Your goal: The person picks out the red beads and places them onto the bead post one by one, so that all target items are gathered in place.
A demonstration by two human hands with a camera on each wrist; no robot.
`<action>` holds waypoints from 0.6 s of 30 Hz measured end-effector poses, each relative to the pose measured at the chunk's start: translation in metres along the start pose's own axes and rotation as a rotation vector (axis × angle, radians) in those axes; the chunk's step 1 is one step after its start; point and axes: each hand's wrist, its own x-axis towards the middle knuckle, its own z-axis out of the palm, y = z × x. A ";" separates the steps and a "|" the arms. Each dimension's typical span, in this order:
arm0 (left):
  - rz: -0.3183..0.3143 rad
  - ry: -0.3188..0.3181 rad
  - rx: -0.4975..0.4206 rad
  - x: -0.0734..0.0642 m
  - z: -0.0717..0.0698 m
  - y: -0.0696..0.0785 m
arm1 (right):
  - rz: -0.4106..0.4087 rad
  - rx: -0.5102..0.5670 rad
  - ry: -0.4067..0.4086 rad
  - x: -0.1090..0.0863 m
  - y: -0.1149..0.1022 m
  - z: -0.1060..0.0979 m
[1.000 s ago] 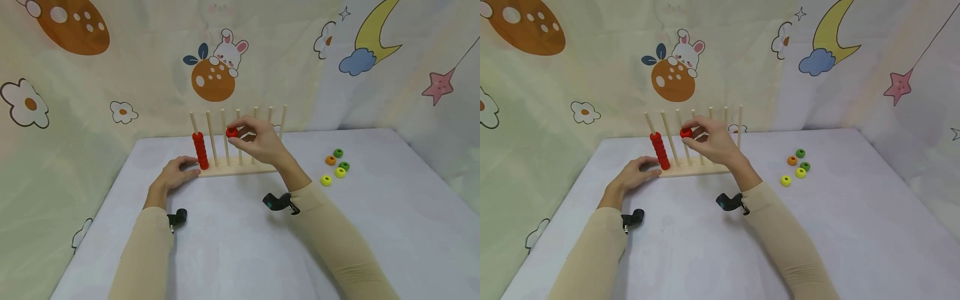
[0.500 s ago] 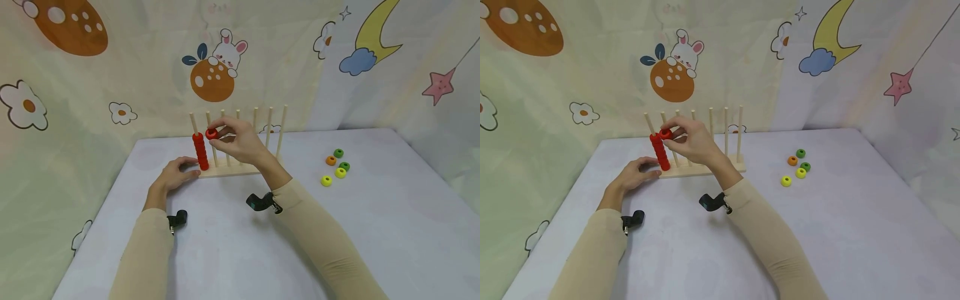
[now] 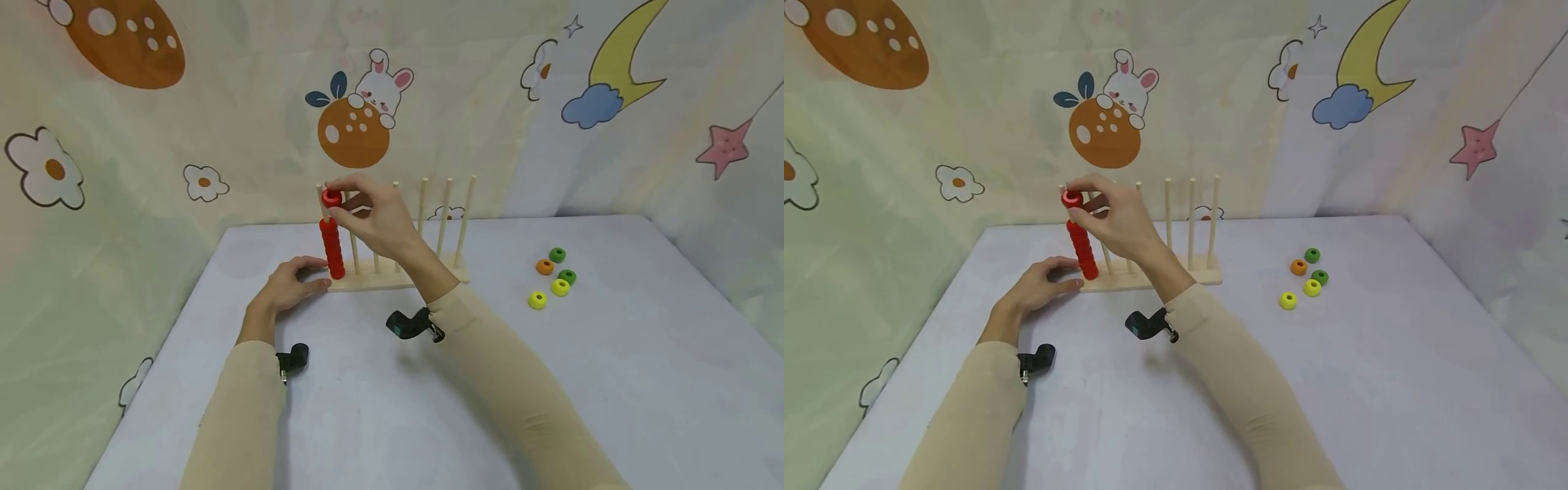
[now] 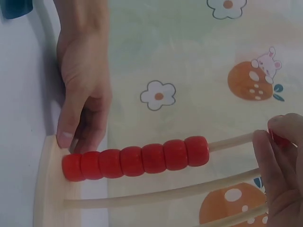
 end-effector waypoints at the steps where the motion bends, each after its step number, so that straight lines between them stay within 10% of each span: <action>1: 0.005 0.001 0.002 0.000 0.000 0.000 | -0.003 0.009 0.017 0.002 0.000 0.002; 18: -0.013 0.000 0.019 0.003 0.000 0.001 | 0.058 0.028 0.109 0.019 -0.003 0.020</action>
